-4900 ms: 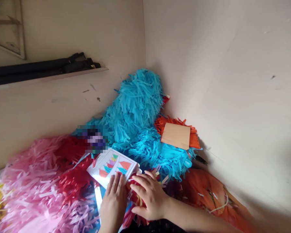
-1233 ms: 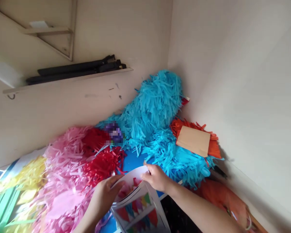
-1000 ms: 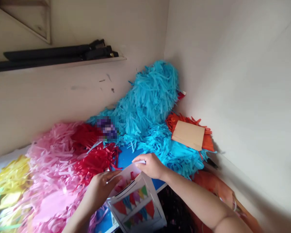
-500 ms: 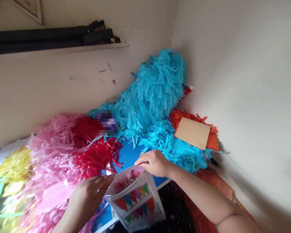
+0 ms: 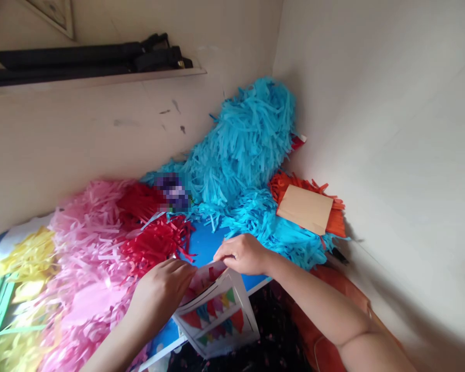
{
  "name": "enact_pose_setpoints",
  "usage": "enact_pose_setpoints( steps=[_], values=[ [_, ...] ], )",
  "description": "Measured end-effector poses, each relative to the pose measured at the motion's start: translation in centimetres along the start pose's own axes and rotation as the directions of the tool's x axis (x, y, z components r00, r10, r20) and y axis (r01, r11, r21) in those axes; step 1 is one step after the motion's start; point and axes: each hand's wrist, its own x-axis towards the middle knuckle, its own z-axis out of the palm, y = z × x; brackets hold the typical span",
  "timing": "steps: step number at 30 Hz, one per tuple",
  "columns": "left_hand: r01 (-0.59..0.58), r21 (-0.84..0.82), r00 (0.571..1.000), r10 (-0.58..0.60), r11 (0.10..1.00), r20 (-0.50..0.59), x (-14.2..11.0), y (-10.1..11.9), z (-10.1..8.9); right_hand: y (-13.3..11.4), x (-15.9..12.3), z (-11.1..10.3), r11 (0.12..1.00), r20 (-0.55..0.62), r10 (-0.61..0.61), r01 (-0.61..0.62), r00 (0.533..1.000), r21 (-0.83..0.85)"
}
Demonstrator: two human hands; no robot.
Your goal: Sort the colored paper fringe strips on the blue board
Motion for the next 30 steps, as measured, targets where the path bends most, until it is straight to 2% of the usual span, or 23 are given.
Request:
enact_pose_setpoints(
  steps=[3, 7, 10, 14, 16, 20, 22, 25, 27, 28, 30],
  values=[
    [-0.053, -0.026, 0.996, 0.051, 0.998, -0.077, -0.8, 0.1, 0.2, -0.3, -0.1, -0.2, 1.0, 0.022, -0.017, 0.016, 1.0, 0.023],
    [-0.065, -0.037, 0.983, 0.058, 0.997, -0.174, -2.2, -0.4, 0.4, -0.5, -0.2, -0.5, 0.998, 0.023, -0.024, 0.023, 0.999, 0.05],
    [-0.117, 0.002, 0.965, 0.114, 0.993, -0.234, -3.2, -1.1, 0.3, -0.7, -0.4, -0.5, 0.998, 0.012, -0.037, 0.036, 0.999, 0.041],
    [-0.187, 0.077, 0.938, 0.202, 0.979, -0.284, -4.0, -1.0, 0.1, -1.2, -0.7, -0.3, 0.993, -0.029, -0.113, 0.113, 0.993, -0.027],
    [-0.164, 0.051, 0.938, 0.172, 0.985, -0.3, -4.2, -0.5, 0.1, -1.6, -0.9, -0.2, 0.986, -0.044, -0.156, 0.153, 0.987, -0.07],
    [0.021, -0.076, 0.943, -0.045, 0.997, -0.33, -3.9, 0.5, 0.5, -2.4, -1.2, 0.0, 0.972, -0.033, -0.214, 0.209, 0.976, -0.111],
    [0.111, -0.146, 0.952, -0.147, 0.983, -0.268, -3.7, 0.8, 0.7, -2.7, -1.3, -0.1, 0.968, -0.036, -0.227, 0.221, 0.973, -0.118],
    [0.236, -0.304, 0.97, -0.243, 0.923, 0.013, -3.3, 1.1, 0.5, -3.3, -1.5, -0.3, 0.982, -0.044, -0.179, 0.176, 0.983, -0.068],
    [0.337, -0.402, 0.939, -0.275, 0.851, 0.205, -3.2, 1.3, 0.2, -3.7, -1.5, -0.3, 0.996, -0.034, -0.075, 0.076, 0.997, 0.036],
    [0.38, -0.436, 0.92, -0.286, 0.816, 0.267, -3.1, 1.5, 0.1, -3.8, -1.5, -0.3, 0.995, -0.02, -0.004, 0.006, 1.0, 0.103],
    [0.428, -0.466, 0.899, -0.309, 0.774, 0.311, -3.1, 1.6, -0.1, -4.1, -1.2, -0.2, 0.959, 0.013, 0.171, -0.169, 0.985, 0.228]
  ],
)
